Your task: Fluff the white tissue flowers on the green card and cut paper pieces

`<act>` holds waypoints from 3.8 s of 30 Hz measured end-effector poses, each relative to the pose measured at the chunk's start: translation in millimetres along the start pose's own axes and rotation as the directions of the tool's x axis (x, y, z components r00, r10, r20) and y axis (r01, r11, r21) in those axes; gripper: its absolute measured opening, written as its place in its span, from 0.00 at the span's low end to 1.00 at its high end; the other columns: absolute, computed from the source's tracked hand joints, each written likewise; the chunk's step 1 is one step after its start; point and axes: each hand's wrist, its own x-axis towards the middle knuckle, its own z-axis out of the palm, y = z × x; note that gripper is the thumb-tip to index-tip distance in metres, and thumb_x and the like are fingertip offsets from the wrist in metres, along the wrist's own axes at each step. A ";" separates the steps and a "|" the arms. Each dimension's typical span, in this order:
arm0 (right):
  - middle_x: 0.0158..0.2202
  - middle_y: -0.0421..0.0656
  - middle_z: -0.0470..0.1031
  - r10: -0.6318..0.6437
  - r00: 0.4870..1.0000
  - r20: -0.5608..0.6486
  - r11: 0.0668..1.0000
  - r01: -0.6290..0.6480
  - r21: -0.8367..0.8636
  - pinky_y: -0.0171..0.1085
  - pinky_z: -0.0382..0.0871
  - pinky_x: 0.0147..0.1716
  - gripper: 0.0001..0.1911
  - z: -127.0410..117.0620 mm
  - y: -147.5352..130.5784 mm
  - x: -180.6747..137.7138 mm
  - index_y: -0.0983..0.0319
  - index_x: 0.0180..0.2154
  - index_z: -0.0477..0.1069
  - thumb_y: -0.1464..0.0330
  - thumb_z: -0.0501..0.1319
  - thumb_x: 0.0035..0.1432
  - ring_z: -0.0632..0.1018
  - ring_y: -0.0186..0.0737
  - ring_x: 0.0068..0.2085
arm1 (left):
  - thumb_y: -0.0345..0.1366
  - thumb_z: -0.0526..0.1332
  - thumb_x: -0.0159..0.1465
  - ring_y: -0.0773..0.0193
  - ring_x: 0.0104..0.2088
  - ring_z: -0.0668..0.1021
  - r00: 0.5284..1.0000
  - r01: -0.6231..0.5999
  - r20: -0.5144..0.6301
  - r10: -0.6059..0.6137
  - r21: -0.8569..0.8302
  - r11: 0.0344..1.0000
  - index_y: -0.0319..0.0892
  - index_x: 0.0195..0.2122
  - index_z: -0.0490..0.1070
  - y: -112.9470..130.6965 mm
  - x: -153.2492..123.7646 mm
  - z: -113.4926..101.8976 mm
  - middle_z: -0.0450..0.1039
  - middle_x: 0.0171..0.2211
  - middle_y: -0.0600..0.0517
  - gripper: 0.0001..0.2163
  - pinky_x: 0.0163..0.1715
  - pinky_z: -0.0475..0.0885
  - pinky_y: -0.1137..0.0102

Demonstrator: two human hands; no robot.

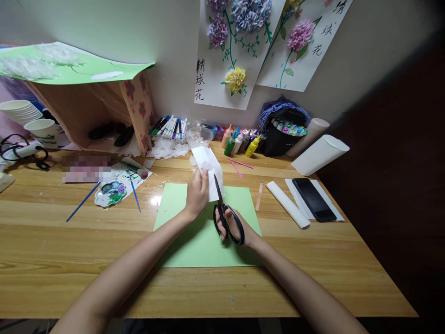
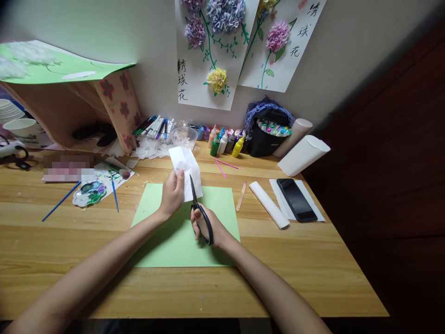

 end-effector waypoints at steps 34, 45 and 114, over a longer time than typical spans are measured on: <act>0.13 0.31 0.59 0.074 0.996 0.047 0.997 -0.075 0.023 0.31 0.61 0.15 0.37 5.4 -5.6 0.6 0.60 0.31 0.58 0.32 0.43 0.44 0.62 0.29 0.13 | 0.46 0.52 0.65 0.68 0.24 0.64 0.991 0.093 -0.089 -0.096 -0.030 0.995 0.42 0.25 0.60 -5.0 8.0 -5.8 0.60 0.21 0.56 0.16 0.24 0.55 0.73; 0.13 0.29 0.56 0.027 0.998 -0.062 1.000 -0.027 0.003 0.30 0.61 0.12 0.33 8.3 4.4 2.2 0.61 0.33 0.61 0.37 0.48 0.51 0.60 0.27 0.12 | 0.45 0.52 0.65 0.68 0.24 0.66 0.991 0.093 -0.094 -0.092 0.005 0.996 0.41 0.25 0.61 -3.5 6.1 -3.7 0.63 0.22 0.55 0.15 0.23 0.56 0.73; 0.17 0.32 0.58 -0.066 0.998 -0.021 0.995 0.065 -0.075 0.30 0.61 0.14 0.32 2.0 -2.5 -1.4 0.60 0.34 0.59 0.37 0.45 0.52 0.63 0.29 0.15 | 0.44 0.55 0.64 0.67 0.26 0.67 0.981 0.154 -0.119 -0.154 -0.005 0.988 0.42 0.26 0.60 17.6 3.8 -6.2 0.64 0.24 0.56 0.13 0.27 0.60 0.73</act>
